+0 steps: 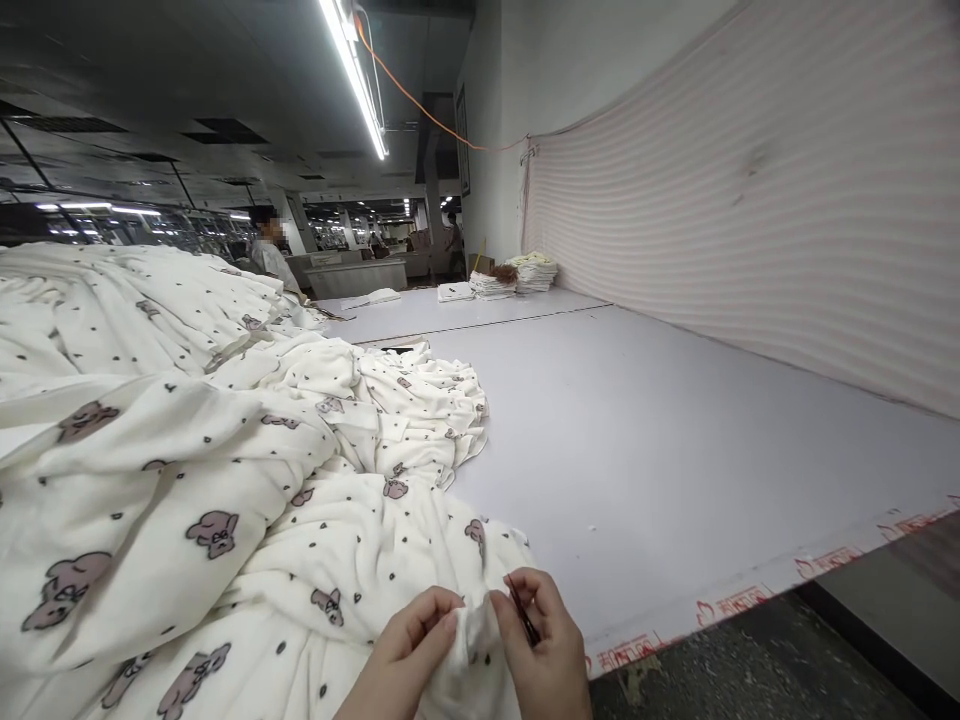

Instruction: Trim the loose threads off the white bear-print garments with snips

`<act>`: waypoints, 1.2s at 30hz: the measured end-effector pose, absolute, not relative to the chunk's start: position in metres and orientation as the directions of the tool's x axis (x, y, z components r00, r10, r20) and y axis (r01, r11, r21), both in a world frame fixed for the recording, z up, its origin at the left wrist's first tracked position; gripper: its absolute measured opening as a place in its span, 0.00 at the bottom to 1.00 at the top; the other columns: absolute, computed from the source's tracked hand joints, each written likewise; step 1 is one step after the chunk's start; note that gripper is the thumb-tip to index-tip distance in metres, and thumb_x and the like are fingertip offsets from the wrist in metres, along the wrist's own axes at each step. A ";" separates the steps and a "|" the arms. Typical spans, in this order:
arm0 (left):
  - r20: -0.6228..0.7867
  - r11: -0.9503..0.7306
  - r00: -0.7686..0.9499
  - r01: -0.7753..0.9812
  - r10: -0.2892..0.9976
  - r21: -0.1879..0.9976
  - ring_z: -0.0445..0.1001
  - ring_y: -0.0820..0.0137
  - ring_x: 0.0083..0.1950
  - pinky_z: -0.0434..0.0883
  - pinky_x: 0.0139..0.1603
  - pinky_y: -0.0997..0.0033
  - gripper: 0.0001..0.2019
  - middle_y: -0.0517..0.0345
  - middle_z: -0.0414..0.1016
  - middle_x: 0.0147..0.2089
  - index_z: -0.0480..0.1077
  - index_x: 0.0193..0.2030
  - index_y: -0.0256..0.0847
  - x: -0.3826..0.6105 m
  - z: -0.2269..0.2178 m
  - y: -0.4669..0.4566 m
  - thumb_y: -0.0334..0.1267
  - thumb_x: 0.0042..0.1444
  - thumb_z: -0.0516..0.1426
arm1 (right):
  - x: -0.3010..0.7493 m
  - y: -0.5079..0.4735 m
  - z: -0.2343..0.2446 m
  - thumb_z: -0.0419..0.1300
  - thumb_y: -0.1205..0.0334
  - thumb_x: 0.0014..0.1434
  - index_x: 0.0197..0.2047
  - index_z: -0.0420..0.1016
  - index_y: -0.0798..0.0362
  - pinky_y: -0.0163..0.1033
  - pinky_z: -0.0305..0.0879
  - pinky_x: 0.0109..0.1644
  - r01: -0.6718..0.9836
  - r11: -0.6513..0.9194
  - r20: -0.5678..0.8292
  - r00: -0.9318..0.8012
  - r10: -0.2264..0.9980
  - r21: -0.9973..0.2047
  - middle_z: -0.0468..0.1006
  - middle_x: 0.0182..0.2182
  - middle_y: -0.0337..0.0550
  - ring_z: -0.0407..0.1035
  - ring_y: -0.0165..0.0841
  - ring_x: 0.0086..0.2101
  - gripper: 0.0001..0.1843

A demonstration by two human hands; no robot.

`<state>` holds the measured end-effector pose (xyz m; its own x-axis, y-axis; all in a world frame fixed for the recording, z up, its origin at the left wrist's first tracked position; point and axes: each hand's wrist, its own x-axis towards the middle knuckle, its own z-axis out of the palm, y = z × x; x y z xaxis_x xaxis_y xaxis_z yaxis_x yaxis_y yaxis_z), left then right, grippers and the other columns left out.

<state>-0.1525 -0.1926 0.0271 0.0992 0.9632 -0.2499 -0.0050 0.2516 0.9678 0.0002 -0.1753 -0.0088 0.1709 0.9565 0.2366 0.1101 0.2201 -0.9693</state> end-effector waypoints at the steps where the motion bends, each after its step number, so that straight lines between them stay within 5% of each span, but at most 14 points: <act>1: -0.275 0.284 0.114 -0.070 0.955 0.956 0.64 0.70 0.33 0.62 0.35 0.73 0.18 0.62 0.67 0.29 0.71 0.33 0.40 -0.153 0.026 -0.191 0.56 0.51 0.59 | 0.000 -0.176 -0.008 0.60 0.52 0.57 0.32 0.72 0.51 0.29 0.65 0.29 0.123 0.255 0.273 0.161 0.948 -0.959 0.73 0.24 0.38 0.69 0.30 0.25 0.11; 7: -0.234 0.249 0.113 -0.137 0.966 0.959 0.65 0.67 0.39 0.63 0.43 0.70 0.17 0.61 0.69 0.32 0.71 0.33 0.41 -0.150 0.022 -0.193 0.54 0.51 0.60 | -0.004 -0.183 -0.017 0.61 0.53 0.57 0.39 0.78 0.45 0.32 0.67 0.37 0.089 0.490 0.493 0.010 0.870 -0.867 0.78 0.33 0.41 0.73 0.33 0.33 0.09; 15: -0.190 0.146 0.091 0.358 0.978 0.922 0.61 0.69 0.31 0.58 0.33 0.71 0.20 0.59 0.68 0.28 0.74 0.40 0.41 -0.143 0.037 -0.200 0.56 0.54 0.55 | -0.004 -0.185 -0.012 0.52 0.51 0.63 0.29 0.68 0.50 0.28 0.59 0.25 0.125 0.257 0.260 0.010 0.966 -0.958 0.67 0.16 0.32 0.64 0.27 0.19 0.15; 18: -0.203 0.163 0.091 0.327 0.975 0.931 0.59 0.70 0.30 0.58 0.32 0.71 0.20 0.61 0.64 0.26 0.73 0.32 0.39 -0.143 0.034 -0.197 0.56 0.53 0.56 | -0.004 -0.183 -0.005 0.54 0.50 0.62 0.29 0.68 0.50 0.28 0.60 0.25 0.090 0.225 0.230 0.040 0.972 -0.970 0.65 0.15 0.32 0.62 0.27 0.18 0.15; 24: -0.219 0.217 0.035 0.058 0.975 0.974 0.64 0.70 0.33 0.61 0.35 0.73 0.20 0.61 0.68 0.30 0.71 0.36 0.39 -0.142 0.029 -0.194 0.56 0.49 0.60 | 0.016 -0.185 -0.012 0.58 0.46 0.56 0.39 0.78 0.48 0.33 0.67 0.37 0.124 0.284 0.281 -0.042 0.959 -0.951 0.77 0.31 0.42 0.73 0.35 0.33 0.16; 28: -0.222 0.211 0.072 0.128 0.972 0.969 0.63 0.70 0.34 0.61 0.37 0.72 0.21 0.60 0.68 0.31 0.70 0.35 0.37 -0.139 0.031 -0.195 0.56 0.51 0.59 | 0.025 -0.189 -0.017 0.58 0.47 0.57 0.39 0.80 0.48 0.33 0.67 0.35 0.203 0.201 0.167 -0.173 0.971 -0.958 0.78 0.30 0.43 0.74 0.36 0.31 0.16; 36: -0.248 0.196 0.170 0.273 0.954 0.942 0.60 0.70 0.33 0.58 0.34 0.72 0.20 0.63 0.61 0.27 0.70 0.33 0.36 -0.143 0.032 -0.189 0.55 0.52 0.58 | 0.027 -0.182 -0.013 0.57 0.48 0.58 0.30 0.79 0.53 0.33 0.63 0.33 0.248 0.255 0.196 -0.238 0.951 -0.935 0.75 0.26 0.42 0.71 0.34 0.29 0.18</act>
<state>-0.1428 -0.1888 0.0324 0.1700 0.9538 -0.2476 0.2728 0.1958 0.9419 0.0271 -0.1815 -0.0127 -0.2382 0.9512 0.1961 0.2476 0.2547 -0.9348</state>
